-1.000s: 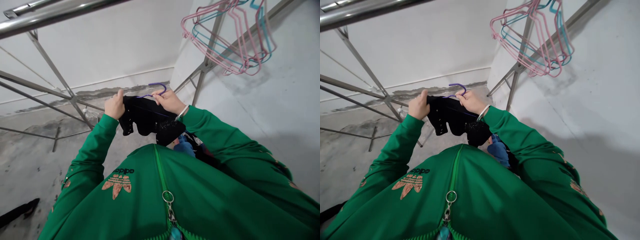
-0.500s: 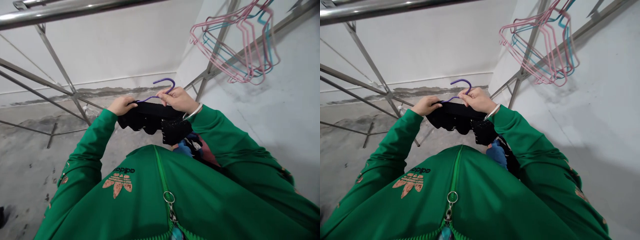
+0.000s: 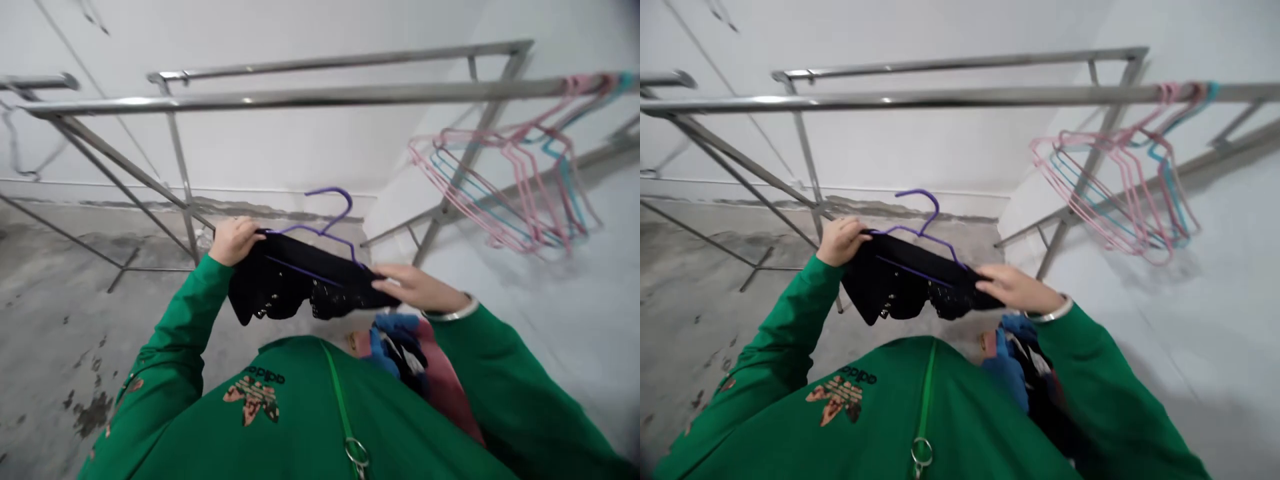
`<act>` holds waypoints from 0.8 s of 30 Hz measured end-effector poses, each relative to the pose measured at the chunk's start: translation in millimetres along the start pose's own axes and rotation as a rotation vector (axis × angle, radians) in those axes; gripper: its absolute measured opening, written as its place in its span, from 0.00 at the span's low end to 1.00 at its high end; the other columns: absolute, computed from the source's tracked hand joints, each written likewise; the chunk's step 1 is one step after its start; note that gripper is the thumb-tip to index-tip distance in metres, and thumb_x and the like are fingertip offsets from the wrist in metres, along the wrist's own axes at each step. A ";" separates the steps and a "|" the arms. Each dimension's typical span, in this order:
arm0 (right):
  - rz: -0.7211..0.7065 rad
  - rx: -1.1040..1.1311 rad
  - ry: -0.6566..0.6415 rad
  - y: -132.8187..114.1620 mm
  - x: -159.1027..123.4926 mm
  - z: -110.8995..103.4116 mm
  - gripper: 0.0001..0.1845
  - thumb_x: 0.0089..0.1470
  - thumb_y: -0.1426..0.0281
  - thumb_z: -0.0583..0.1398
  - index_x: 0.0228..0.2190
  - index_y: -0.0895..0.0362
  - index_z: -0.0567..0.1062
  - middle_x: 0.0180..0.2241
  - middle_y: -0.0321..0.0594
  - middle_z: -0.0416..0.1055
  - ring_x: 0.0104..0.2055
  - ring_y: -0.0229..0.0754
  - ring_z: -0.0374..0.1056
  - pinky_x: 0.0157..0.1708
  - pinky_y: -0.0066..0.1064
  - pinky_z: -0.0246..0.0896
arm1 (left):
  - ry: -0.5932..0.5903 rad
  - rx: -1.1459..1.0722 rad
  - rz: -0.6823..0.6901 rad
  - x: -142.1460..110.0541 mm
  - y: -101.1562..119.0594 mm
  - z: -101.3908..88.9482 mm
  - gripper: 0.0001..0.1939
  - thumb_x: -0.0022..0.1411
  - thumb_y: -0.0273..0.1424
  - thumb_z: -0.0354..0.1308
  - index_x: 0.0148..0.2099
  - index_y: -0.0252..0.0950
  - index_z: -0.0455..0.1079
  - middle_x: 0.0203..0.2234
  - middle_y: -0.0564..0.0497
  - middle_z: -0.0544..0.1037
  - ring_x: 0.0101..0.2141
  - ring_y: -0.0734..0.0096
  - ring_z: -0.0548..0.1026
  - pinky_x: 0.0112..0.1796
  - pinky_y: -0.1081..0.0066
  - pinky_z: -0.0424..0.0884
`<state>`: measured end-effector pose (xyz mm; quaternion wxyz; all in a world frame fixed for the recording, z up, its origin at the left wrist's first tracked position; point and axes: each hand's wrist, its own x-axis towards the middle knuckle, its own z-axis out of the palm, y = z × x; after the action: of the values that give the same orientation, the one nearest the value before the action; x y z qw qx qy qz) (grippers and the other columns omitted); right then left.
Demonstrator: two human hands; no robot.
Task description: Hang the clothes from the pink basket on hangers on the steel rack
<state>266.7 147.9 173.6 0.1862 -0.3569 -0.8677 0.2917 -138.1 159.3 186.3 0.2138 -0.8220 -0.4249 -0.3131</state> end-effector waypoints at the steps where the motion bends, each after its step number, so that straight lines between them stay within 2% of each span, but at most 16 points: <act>1: 0.009 0.077 -0.044 -3.8 0.2 6.4 0.29 0.54 0.46 0.55 0.41 0.58 0.78 0.40 0.48 0.76 0.44 0.50 0.72 0.47 0.38 0.68 | 0.011 0.019 0.024 -1.4 -1.2 -1.7 0.23 0.69 0.46 0.44 0.36 0.34 0.71 0.28 0.47 0.76 0.30 0.68 0.73 0.31 0.70 0.65; 4: 0.052 0.416 -0.161 -14.0 7.2 25.1 0.29 0.54 0.47 0.56 0.42 0.58 0.78 0.39 0.46 0.76 0.42 0.48 0.73 0.45 0.38 0.69 | -0.004 0.067 0.020 -4.6 -10.7 -3.2 0.23 0.69 0.44 0.43 0.36 0.34 0.72 0.28 0.47 0.76 0.30 0.68 0.73 0.32 0.69 0.66; 7: 0.081 0.705 -0.112 -26.1 26.3 40.4 0.25 0.54 0.51 0.59 0.43 0.57 0.77 0.39 0.45 0.76 0.39 0.45 0.72 0.43 0.36 0.67 | -0.036 0.122 -0.128 -13.5 -22.8 -7.7 0.20 0.68 0.43 0.46 0.39 0.35 0.73 0.32 0.45 0.76 0.36 0.64 0.74 0.39 0.65 0.68; 10: 0.069 0.814 -0.067 -45.5 58.8 47.4 0.19 0.53 0.55 0.62 0.39 0.57 0.77 0.35 0.43 0.76 0.36 0.42 0.71 0.38 0.32 0.66 | 0.066 0.176 -0.292 -34.6 -29.3 -20.1 0.18 0.67 0.41 0.50 0.50 0.35 0.71 0.44 0.41 0.75 0.47 0.58 0.71 0.49 0.59 0.65; 12: 0.030 0.840 -0.075 -62.5 87.3 49.9 0.18 0.53 0.57 0.62 0.38 0.58 0.77 0.34 0.42 0.75 0.36 0.41 0.71 0.37 0.32 0.65 | 0.171 0.198 -0.356 -55.1 -29.4 -29.9 0.19 0.67 0.38 0.50 0.54 0.34 0.68 0.48 0.39 0.73 0.51 0.57 0.69 0.52 0.58 0.65; 15: -0.079 0.813 -0.066 -90.9 138.3 57.9 0.17 0.52 0.58 0.61 0.38 0.58 0.75 0.35 0.41 0.75 0.38 0.42 0.70 0.40 0.33 0.64 | 0.265 0.228 -0.439 -89.4 -24.5 -39.9 0.15 0.67 0.33 0.50 0.52 0.34 0.68 0.46 0.39 0.73 0.49 0.59 0.71 0.49 0.60 0.67; 20: -0.270 0.674 0.059 -140.8 233.7 92.7 0.12 0.52 0.62 0.57 0.32 0.59 0.71 0.31 0.38 0.70 0.36 0.40 0.65 0.39 0.31 0.60 | 0.237 0.187 -0.488 -133.2 -12.1 -39.0 0.10 0.66 0.28 0.50 0.48 0.35 0.68 0.42 0.41 0.74 0.44 0.62 0.74 0.44 0.64 0.72; 24: -0.267 0.564 0.203 -182.4 305.4 123.2 0.08 0.54 0.67 0.52 0.26 0.58 0.65 0.26 0.35 0.63 0.31 0.37 0.59 0.33 0.29 0.54 | 0.199 0.146 -0.515 -152.8 -5.9 -34.9 0.08 0.65 0.26 0.50 0.44 0.35 0.68 0.40 0.43 0.74 0.41 0.64 0.75 0.41 0.66 0.73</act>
<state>-98.3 219.4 231.6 0.4000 -0.2017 -0.7688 0.4563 -222.4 54.7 105.3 0.2265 -0.6346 -0.6181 -0.4049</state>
